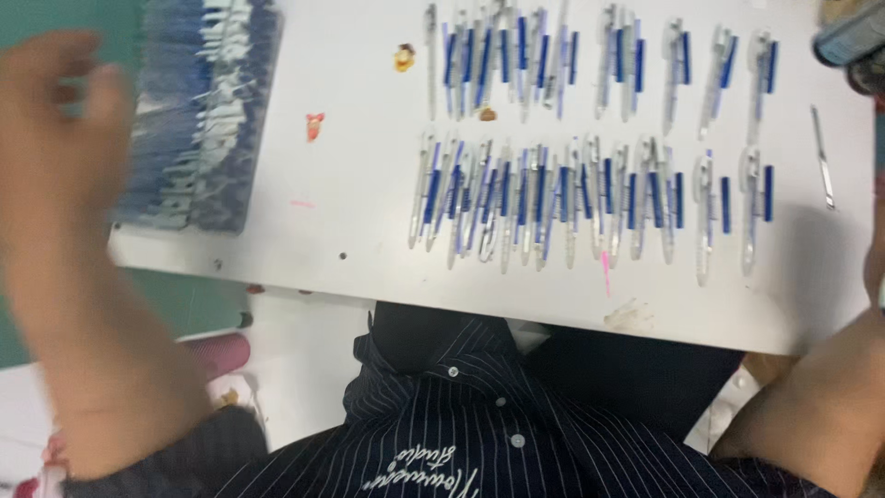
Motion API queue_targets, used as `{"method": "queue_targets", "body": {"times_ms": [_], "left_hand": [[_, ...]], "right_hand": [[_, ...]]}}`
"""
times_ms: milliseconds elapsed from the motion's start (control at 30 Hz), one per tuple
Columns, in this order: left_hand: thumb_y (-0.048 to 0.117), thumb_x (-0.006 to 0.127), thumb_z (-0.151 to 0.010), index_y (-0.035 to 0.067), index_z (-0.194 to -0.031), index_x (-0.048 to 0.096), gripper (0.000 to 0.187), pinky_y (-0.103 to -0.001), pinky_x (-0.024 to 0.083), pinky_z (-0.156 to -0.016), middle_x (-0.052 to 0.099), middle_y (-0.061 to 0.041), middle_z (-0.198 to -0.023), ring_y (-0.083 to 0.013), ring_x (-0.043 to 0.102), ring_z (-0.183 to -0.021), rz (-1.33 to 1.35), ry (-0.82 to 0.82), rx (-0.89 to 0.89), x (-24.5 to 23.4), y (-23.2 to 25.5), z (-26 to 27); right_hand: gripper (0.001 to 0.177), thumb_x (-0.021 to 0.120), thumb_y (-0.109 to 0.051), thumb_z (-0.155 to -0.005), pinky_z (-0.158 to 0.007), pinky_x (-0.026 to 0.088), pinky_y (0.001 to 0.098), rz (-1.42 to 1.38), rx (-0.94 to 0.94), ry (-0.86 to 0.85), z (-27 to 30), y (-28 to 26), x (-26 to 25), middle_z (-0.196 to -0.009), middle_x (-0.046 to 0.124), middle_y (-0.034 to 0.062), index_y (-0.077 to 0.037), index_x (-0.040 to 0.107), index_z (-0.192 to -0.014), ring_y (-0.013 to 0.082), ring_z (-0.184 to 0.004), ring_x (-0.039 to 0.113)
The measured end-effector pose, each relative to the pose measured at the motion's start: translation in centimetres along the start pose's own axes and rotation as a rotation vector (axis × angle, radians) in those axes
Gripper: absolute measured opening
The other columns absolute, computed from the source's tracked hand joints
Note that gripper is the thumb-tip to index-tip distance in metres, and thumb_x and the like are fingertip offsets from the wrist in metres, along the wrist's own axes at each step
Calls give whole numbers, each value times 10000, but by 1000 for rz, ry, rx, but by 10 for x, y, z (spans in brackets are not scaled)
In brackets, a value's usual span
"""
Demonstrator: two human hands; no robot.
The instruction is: The person assembles pens by inserting ink cartridges into pen barrels and attaching the caps by hand.
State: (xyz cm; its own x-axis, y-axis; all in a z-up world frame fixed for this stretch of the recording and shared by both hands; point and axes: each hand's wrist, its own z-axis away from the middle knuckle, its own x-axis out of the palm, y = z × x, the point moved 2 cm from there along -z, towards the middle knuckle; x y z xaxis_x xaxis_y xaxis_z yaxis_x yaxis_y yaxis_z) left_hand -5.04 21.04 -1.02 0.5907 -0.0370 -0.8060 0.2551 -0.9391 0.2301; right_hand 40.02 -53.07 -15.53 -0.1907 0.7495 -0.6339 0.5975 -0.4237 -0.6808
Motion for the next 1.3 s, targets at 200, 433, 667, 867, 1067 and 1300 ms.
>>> {"method": "queue_targets", "body": {"times_ms": [200,433,667,867,1067,1300], "left_hand": [[289,680,-901,212,-1471,690,575,-589,540,-852,671,-196,-1415,-499,646,-1175,-428,-690,-386,38,-63,-9],[96,745,-1047,29,-1280,788,247,-630,541,-951,749,-220,-1217,-438,675,-1072,-338,-580,-302,62,-83,11],[403,714,-1018,120,-1243,813,375,-509,509,-873,737,-159,-1326,-393,664,-1181,-344,-627,-330,31,-66,16],[114,809,-1131,-22,-1311,818,226,-473,499,-899,752,-257,-1205,-385,685,-1062,-141,-293,-206,2,-13,14],[132,486,-1343,-50,-1439,729,318,-445,473,-851,698,-119,-1015,-294,685,-972,45,30,-145,-17,136,-34],[147,497,-986,114,-1422,535,439,-243,359,-497,572,-67,-747,-123,469,-593,1240,-334,-438,56,314,-102]], "right_hand": [[176,577,39,-1293,-1125,417,428,27,-18,217,16,-92,8,-1358,579,264,112,613,-1449,357,-1259,551],[59,758,141,-1211,-999,481,426,183,-148,120,10,-130,8,-1153,722,249,134,782,-1264,356,-1077,664],[91,761,160,-1233,-984,473,424,134,-134,196,18,-124,10,-1117,664,273,178,785,-1318,363,-1045,621],[113,609,176,-1295,-1146,449,436,73,-109,293,20,-122,10,-1320,569,300,188,651,-1399,401,-1248,573],[303,439,21,-1315,-814,486,420,35,-49,304,8,-164,18,-1342,487,343,229,524,-1518,368,-1037,539],[779,265,-532,-1129,-581,491,331,-232,-406,203,-74,-327,35,-1031,656,310,144,628,-1265,249,-610,591]]}}
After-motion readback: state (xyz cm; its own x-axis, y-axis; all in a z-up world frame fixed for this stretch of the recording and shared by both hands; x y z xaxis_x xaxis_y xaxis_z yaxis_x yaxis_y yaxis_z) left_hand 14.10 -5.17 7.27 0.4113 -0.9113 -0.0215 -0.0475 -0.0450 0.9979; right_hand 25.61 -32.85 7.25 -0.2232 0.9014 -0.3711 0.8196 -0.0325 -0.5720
